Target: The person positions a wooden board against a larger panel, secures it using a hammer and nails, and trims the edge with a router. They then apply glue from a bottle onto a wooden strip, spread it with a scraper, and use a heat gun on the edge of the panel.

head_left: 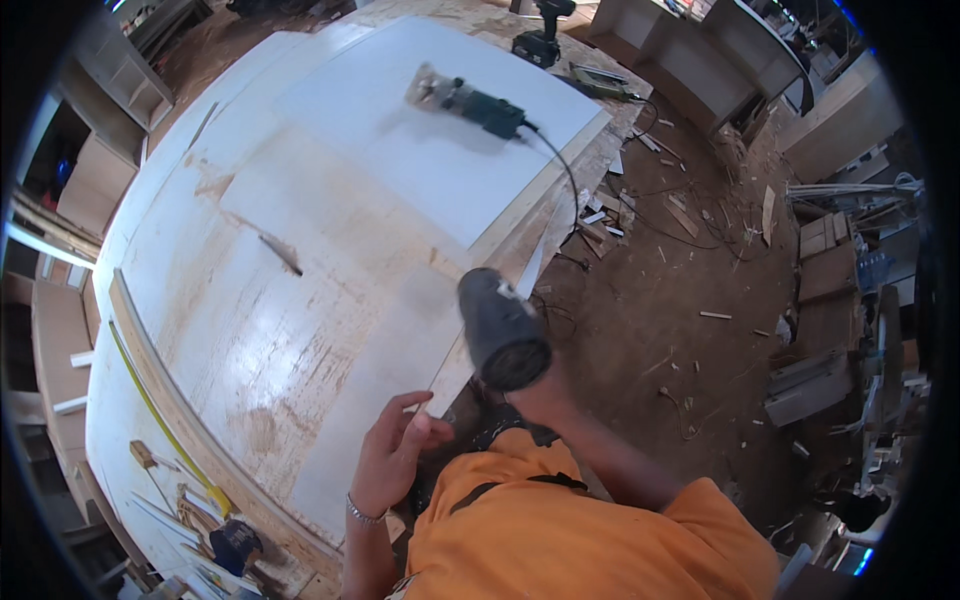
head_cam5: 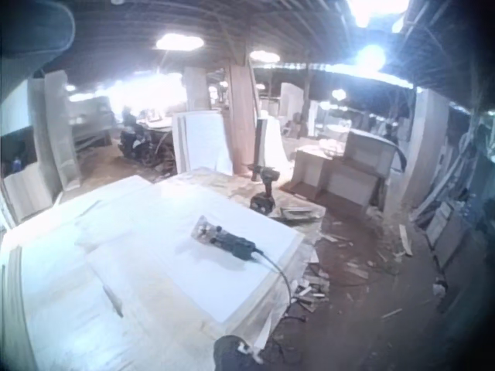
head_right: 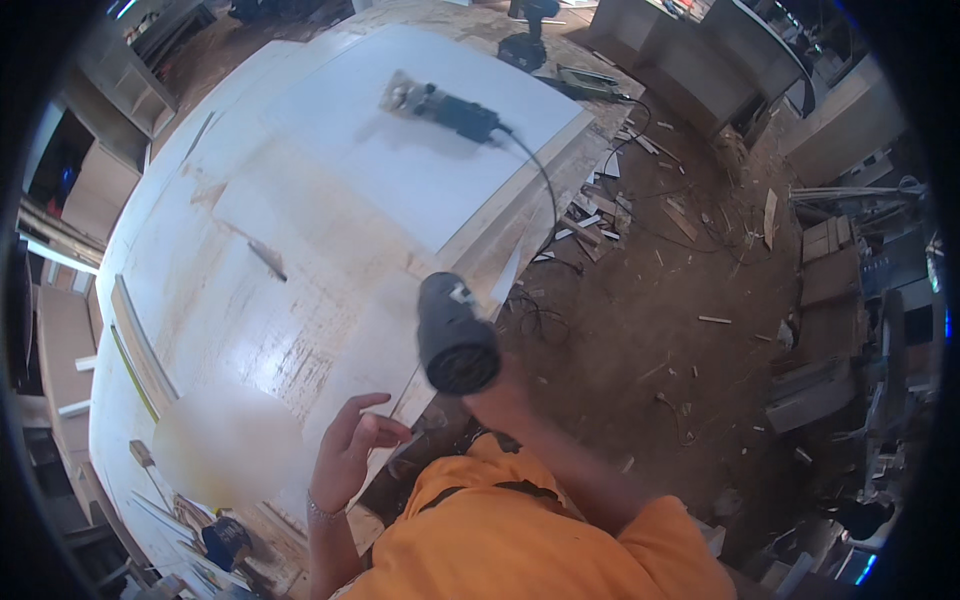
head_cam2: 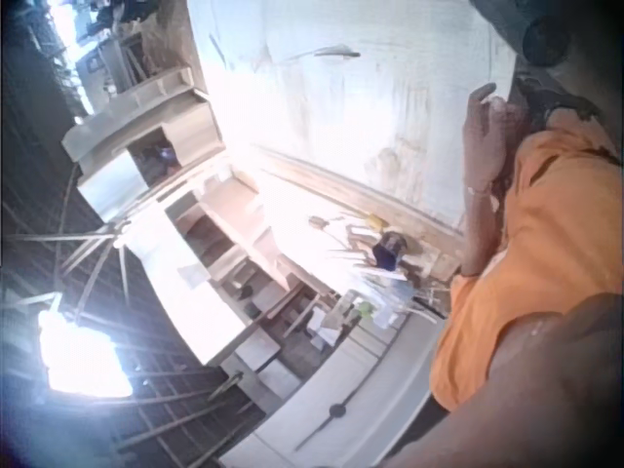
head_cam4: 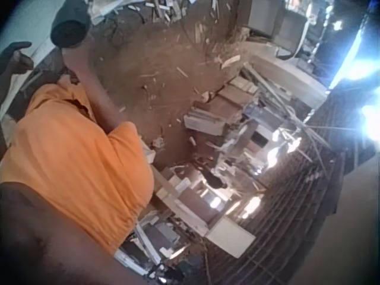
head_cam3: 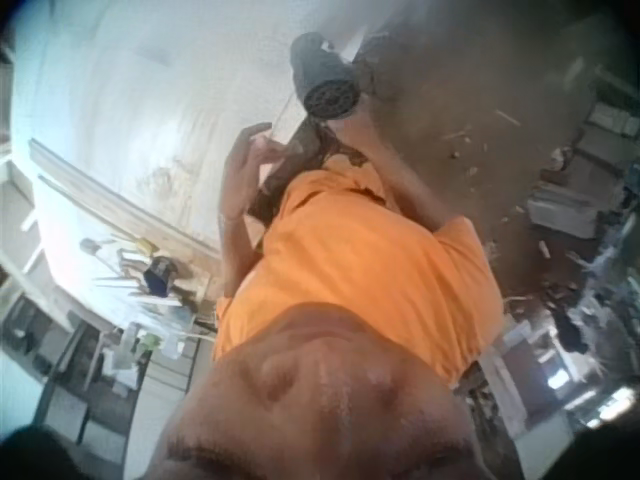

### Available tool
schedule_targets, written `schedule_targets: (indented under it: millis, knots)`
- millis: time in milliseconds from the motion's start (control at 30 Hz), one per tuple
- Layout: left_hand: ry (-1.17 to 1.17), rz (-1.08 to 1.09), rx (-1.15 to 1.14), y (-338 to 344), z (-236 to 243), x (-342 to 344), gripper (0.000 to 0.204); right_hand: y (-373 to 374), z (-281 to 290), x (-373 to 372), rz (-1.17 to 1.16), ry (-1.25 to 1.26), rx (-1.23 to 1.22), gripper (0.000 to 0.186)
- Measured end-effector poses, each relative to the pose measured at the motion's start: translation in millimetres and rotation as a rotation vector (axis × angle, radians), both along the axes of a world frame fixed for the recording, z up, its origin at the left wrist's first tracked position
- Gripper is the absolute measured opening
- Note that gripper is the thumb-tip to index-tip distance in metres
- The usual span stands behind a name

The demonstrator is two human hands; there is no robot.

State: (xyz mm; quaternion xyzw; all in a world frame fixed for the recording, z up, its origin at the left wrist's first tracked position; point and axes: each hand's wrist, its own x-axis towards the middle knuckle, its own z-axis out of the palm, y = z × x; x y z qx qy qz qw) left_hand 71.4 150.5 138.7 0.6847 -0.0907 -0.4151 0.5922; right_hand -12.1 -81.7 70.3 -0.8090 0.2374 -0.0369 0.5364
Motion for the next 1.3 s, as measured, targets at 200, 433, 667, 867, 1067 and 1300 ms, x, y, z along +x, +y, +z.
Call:
schedule_targets:
  millis: [200,433,667,867,1067,1300]
  knots:
    - [-0.86,-0.151,0.339,-162,-46,51,0.056,-161,-42,45,-0.194,-0.06,0.03,0.033]
    - [-1.263,-0.38,0.687,-269,-112,71,0.09,-370,-21,120,-0.493,-0.142,0.557,0.021]
    - [-1.288,-0.35,0.609,-250,-116,78,0.088,-388,-9,119,-0.515,-0.245,0.692,0.014]
    - [-0.881,-0.119,0.778,-169,-123,27,0.076,-239,6,15,0.295,0.287,0.767,0.029]
    - [-0.518,0.234,0.819,-42,-158,-57,0.043,-67,2,59,0.679,0.087,0.698,0.041]
    - [-0.585,0.977,1.027,85,-96,-135,0.03,131,-45,211,0.878,-0.452,0.393,0.035]
